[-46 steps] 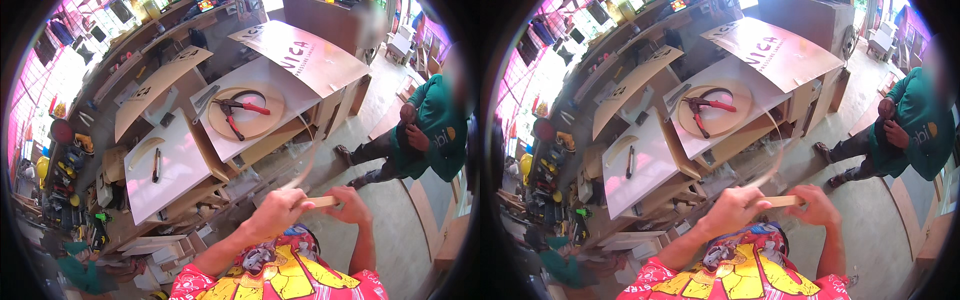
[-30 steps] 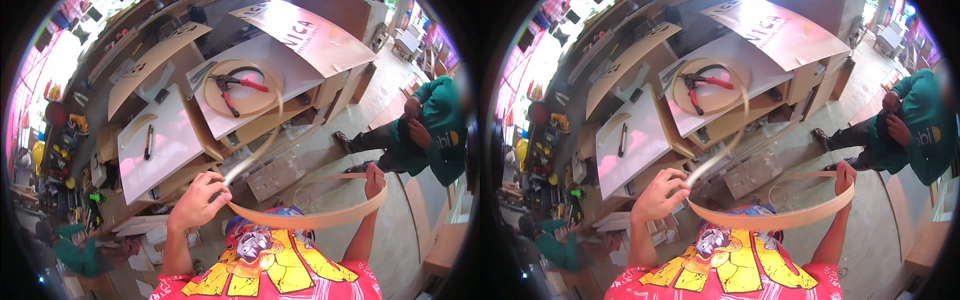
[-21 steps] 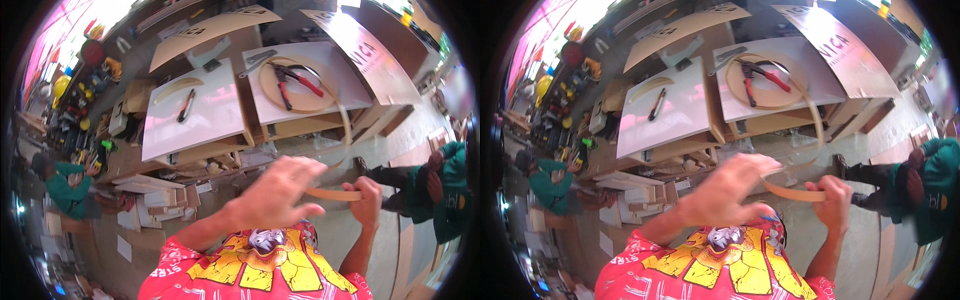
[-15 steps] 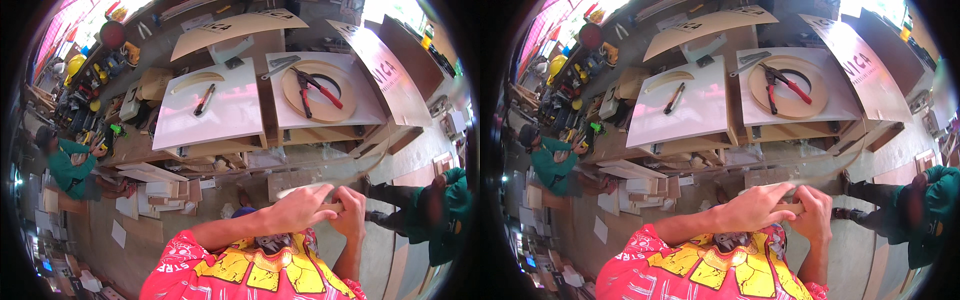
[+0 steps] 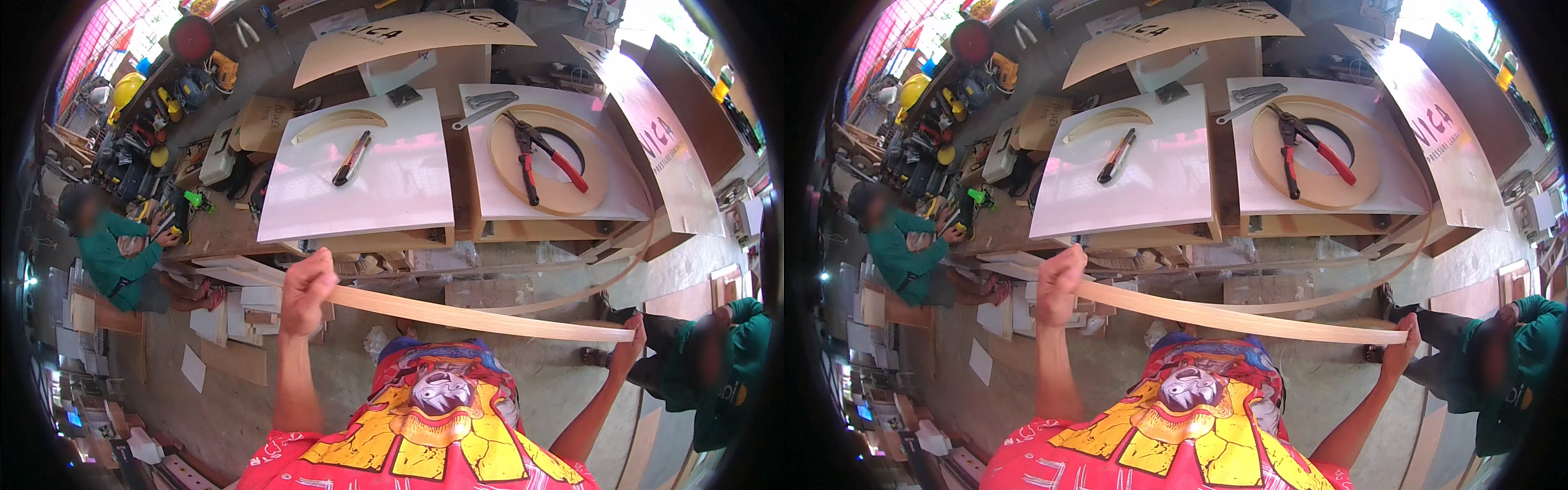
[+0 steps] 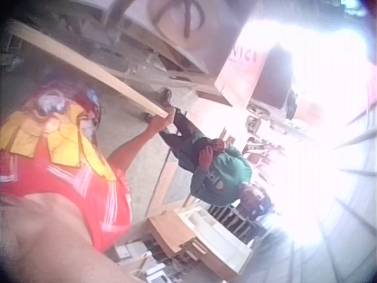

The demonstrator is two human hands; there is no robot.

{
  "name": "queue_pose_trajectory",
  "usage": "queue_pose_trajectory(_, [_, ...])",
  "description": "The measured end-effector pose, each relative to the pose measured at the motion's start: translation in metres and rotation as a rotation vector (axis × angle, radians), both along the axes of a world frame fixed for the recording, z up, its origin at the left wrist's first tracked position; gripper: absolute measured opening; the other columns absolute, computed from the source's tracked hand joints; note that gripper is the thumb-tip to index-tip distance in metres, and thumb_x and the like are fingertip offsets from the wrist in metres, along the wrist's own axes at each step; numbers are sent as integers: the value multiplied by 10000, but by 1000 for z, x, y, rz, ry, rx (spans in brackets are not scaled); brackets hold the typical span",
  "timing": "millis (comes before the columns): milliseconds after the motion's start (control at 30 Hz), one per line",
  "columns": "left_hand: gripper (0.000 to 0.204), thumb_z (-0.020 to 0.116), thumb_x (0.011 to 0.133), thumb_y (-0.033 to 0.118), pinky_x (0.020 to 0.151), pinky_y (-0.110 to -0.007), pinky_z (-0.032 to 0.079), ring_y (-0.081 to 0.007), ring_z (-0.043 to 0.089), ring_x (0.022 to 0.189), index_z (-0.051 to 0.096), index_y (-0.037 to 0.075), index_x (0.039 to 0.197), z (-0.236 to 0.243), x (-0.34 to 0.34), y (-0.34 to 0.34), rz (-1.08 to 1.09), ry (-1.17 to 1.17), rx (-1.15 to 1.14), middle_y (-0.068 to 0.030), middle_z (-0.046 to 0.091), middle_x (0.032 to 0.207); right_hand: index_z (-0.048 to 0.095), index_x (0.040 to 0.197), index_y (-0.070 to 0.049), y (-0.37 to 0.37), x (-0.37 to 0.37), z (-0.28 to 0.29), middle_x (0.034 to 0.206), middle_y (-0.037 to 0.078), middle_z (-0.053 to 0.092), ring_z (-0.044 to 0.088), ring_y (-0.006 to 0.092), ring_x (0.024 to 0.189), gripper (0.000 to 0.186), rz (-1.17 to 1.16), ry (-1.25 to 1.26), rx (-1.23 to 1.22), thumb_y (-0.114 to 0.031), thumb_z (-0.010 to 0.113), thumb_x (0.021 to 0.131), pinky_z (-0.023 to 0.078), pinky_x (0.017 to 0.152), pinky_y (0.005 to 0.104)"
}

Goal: The person uses pliers to cut a long strip of thin wood veneer into smaller curved pieces on a workbench. They repeatedly pick up the strip, bend it, and cut sections off, placing the cut pieces on the table.

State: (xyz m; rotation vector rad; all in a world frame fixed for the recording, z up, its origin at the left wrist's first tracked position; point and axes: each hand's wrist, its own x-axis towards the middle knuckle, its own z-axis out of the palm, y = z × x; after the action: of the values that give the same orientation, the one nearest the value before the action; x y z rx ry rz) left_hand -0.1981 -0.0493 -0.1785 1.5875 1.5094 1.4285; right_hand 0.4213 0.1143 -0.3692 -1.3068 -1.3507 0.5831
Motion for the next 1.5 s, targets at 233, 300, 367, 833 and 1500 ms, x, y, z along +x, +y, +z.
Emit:
queue_pose_trajectory(233, [455,796,978,382,1115,-485,500,-413,654,1286,732,16,1240,-27,31,14,12,376,-329,-194,692,1339,492,744,-10,-12,-136,111,693,158,487,508,348,641,370,234,-575,7,-91,821,893,415,598,423])
queue_pose_trajectory(300, [525,798,977,407,1118,-495,501,-421,644,1296,696,20,1318,-9,74,26,-44,405,-141,-197,678,1381,573,729,-48,-27,-197,132,712,145,592,634,387,693,293,309,-699,102,-102,838,842,475,636,484])
queue_pose_trajectory(367, [609,796,977,428,1143,-493,490,-423,625,1333,645,16,1400,4,112,45,-196,507,3,-207,646,1448,655,766,-90,-44,-228,130,744,110,641,680,357,738,214,510,-663,42,-163,853,807,520,689,483])
queue_pose_trajectory(833, [517,746,1044,435,572,-307,418,-120,543,595,667,-23,817,-30,42,37,-389,277,-486,-45,608,683,723,832,-54,-22,-167,76,778,161,712,728,374,762,83,334,-401,-57,-73,783,778,571,687,471])
queue_pose_trajectory(1500, [773,816,981,435,848,-410,596,-364,794,1026,500,6,1540,23,173,88,-578,176,-267,-236,772,1184,657,873,-102,-44,-239,195,826,78,705,744,337,762,171,469,-741,76,-131,787,766,578,647,479])
